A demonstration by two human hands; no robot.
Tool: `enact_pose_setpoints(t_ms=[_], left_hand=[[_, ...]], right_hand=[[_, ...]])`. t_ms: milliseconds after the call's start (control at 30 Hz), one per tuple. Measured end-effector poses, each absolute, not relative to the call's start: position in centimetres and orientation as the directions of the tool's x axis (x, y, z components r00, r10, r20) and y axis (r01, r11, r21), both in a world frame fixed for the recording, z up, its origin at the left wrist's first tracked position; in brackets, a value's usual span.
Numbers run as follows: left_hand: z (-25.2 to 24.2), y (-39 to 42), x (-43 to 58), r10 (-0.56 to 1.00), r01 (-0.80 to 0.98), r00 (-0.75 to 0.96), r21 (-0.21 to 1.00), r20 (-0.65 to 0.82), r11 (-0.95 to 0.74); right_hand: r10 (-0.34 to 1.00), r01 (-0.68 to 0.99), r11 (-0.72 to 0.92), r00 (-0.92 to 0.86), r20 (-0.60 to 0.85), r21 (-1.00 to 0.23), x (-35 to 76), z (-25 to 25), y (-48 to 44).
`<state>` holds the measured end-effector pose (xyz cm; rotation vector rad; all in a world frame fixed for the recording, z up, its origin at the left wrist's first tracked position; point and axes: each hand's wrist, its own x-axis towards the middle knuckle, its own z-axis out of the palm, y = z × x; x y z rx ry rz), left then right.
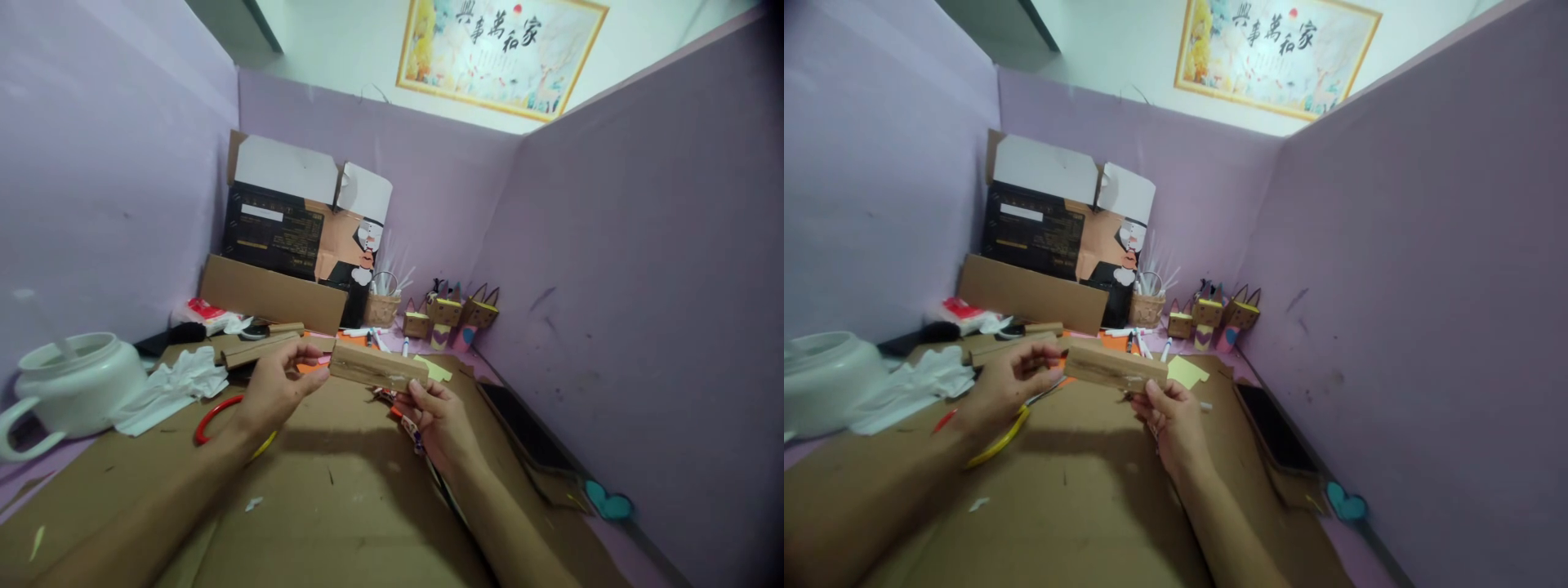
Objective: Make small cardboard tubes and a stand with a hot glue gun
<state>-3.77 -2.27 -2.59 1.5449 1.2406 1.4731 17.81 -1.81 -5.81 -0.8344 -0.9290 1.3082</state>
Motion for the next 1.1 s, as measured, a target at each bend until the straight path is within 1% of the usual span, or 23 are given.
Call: enact_pose_setpoints(t_ms=[67,167,233,367,467,567,633,733,833,1000,1100], left_hand=[[-2.6,-2.3,-3.6,0.945,0.107,-0.071,0.944,0.319,-0.311],[-2.4,-2.7,-3.3,0.947,0.032,-0.035,0.948,0.318,-0.317],[-2.3,-2.9,-3.1,0.954,0.013,0.043,0.954,0.298,-0.298],[-2.5,-2.8,-3.3,0.963,-0.015,0.185,0.980,0.198,-0.198],[-3.0,-2.3,-3.6,0.964,-0.020,0.225,0.990,0.139,-0.138],[-3.3,-2.2,-3.5,0.962,0.019,0.241,0.991,0.126,-0.134],[-3.4,-2.6,-3.1,0.956,0.029,0.263,0.990,0.126,-0.139],[-3.7,-3.3,-2.1,0.951,0.003,0.282,0.991,0.126,-0.133],[-4.0,-3.8,-1.2,0.963,-0.010,0.240,0.992,0.124,-0.125],[-4.0,-4.2,-0.5,0.976,-0.017,0.166,0.990,0.139,-0.138],[-3.7,-4.4,-0.3,0.974,-0.058,0.160,0.987,0.160,-0.152]], right_hand=[[0.995,-0.425,0.095,0.041,0.086,-0.900,17.8,-5.8,-1.8],[0.995,-0.443,0.099,0.051,0.085,-0.891,17.4,-5.7,-2.1],[0.996,-0.452,0.092,0.046,0.080,-0.887,17.1,-5.7,-2.3],[0.998,-0.451,0.051,-0.007,0.061,-0.891,16.9,-5.6,-2.7],[0.990,-0.398,0.053,-0.097,0.100,-0.916,17.0,-5.5,-2.9],[0.965,-0.313,0.091,-0.208,0.162,-0.945,17.1,-5.5,-3.2],[0.958,-0.273,0.093,-0.238,0.161,-0.957,17.0,-5.4,-3.4],[0.970,-0.245,0.118,-0.179,0.165,-0.962,16.5,-5.5,-3.7],[0.980,-0.224,0.170,-0.066,0.189,-0.960,16.0,-5.6,-3.8],[0.982,-0.213,0.186,0.022,0.185,-0.959,15.7,-5.9,-3.8],[0.982,-0.194,0.188,0.067,0.178,-0.963,15.7,-6.1,-3.8]])
